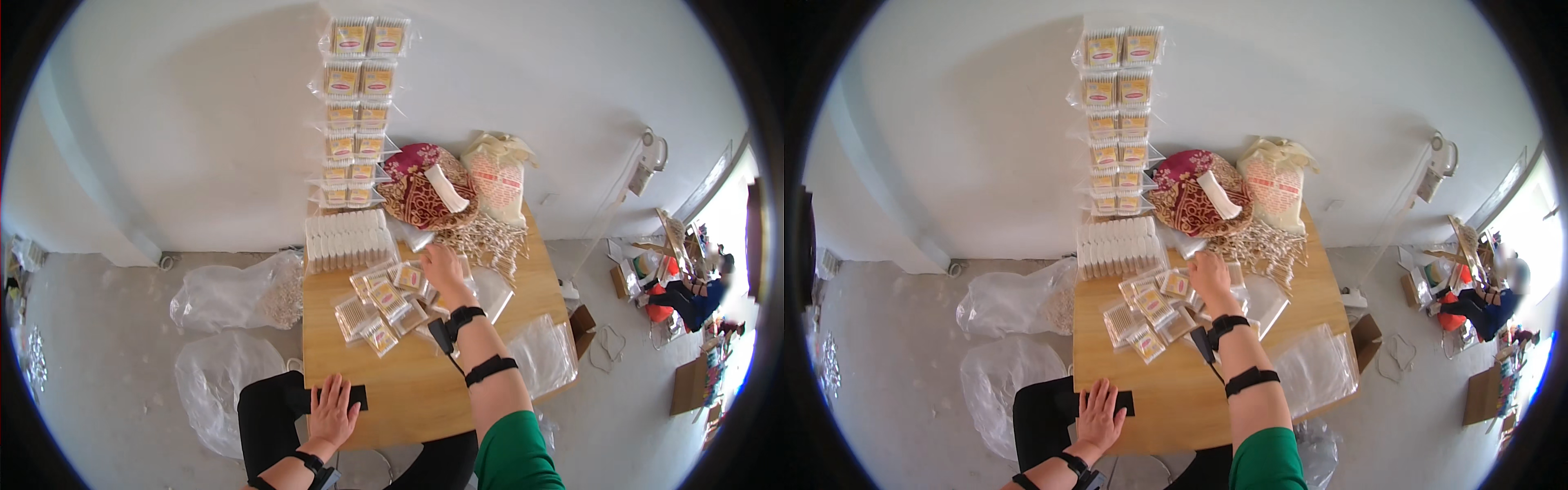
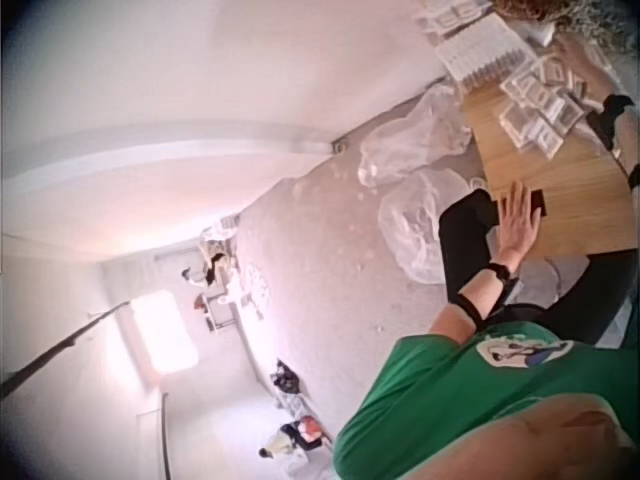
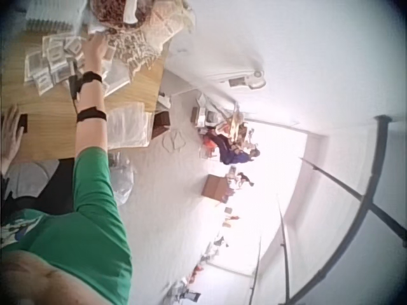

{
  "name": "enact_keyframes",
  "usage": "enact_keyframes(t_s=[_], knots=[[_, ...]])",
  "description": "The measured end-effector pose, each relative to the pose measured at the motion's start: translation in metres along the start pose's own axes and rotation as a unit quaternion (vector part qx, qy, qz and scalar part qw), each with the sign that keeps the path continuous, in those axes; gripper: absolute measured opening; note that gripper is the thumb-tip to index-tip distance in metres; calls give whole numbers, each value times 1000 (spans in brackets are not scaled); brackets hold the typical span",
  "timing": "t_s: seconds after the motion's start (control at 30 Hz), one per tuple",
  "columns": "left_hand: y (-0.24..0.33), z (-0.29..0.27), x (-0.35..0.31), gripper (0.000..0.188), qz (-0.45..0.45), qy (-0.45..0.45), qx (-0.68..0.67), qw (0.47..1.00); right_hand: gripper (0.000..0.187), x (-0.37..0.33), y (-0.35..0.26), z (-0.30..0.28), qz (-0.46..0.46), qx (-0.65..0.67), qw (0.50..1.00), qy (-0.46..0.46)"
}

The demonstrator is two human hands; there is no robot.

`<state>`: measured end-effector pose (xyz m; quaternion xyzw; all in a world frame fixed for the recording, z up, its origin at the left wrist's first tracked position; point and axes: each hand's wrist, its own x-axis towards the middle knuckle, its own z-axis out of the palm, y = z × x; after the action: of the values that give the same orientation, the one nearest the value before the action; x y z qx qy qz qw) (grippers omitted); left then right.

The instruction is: Packing small bundles of cotton swabs into plastic bags and stacking them.

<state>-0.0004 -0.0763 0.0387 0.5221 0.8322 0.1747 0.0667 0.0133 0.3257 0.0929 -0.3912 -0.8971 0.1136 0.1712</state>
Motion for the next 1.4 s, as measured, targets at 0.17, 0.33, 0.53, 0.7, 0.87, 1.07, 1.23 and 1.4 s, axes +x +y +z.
enact_keyframes(t_s=[0.17, 0.33, 0.53, 0.7, 0.87, 1.07, 1.23, 1.4], knots=[[-1, -3, 2, 56, -21, -28, 8, 999, 32, 51, -7, 31, 63, -86, 992, -69], [0, -5, 4, 56, -19, -48, 5, 999, 22, 59, 2, 40, 28, -142, 985, -96], [-2, -4, 1, 54, -17, -34, -1, 999, 14, 46, 4, 29, 83, -17, 995, -51], [1, 0, 1, 52, -3, -12, -27, 1000, 8, 25, 14, -4, -19, 43, 990, 136], [-6, -1, -6, 50, -15, 38, -37, 998, 11, -76, -63, -63, 64, 273, 951, 131], [-3, -7, -16, 28, 27, 186, -193, 963, 14, -261, -108, -14, 76, 238, 968, -8], [35, -51, -49, 37, 178, 84, -257, 946, 14, -335, -138, -20, 211, 431, 877, -39], [30, -67, -70, 37, 199, 66, -210, 955, 18, -356, -153, -38, 336, 580, 740, -49]])
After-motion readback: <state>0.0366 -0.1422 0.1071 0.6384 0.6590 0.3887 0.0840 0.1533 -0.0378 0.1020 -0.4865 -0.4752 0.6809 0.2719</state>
